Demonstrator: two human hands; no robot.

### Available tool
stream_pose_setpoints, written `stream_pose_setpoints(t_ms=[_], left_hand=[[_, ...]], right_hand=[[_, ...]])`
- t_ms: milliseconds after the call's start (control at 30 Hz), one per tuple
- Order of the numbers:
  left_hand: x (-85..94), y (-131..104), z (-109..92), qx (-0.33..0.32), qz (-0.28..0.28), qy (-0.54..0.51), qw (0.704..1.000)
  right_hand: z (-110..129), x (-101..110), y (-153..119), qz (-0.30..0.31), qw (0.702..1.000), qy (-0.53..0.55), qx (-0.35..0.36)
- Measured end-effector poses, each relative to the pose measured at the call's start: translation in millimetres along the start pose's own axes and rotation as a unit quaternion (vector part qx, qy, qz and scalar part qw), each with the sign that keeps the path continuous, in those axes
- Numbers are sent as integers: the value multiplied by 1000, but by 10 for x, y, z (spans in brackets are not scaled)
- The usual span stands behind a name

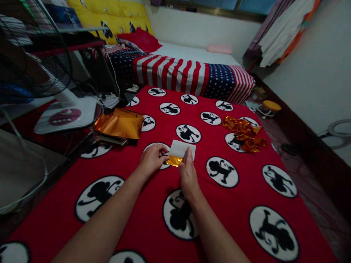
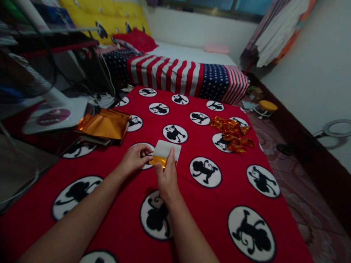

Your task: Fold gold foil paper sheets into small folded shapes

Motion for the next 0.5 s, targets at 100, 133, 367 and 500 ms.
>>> stream_pose_setpoints(t_ms=[100, 133, 367, 500], left_hand=[[60, -1, 67, 20, -16, 6, 1000], [79, -3, 64, 22, -18, 13, 1000], [120, -10, -149, 54, -27, 103, 993], [25, -43, -218, 46, 2, 116, 992]], right_hand=[[-21, -3, -3, 4, 1000, 14, 0], [-26, -3, -2, 4, 1000, 16, 1], [-70, -5, -5, -9, 999, 39, 11], [-88, -27, -24, -15, 997, 68, 19]])
Point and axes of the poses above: each hand's wrist, its own y-axis towards the middle knuckle, its own x-axis out of the back of the hand, z = x × y, the point moved 5 cm from there along y, towards the middle knuckle, and after that the axes turned 6 degrees about z, right-handed, at the moved point
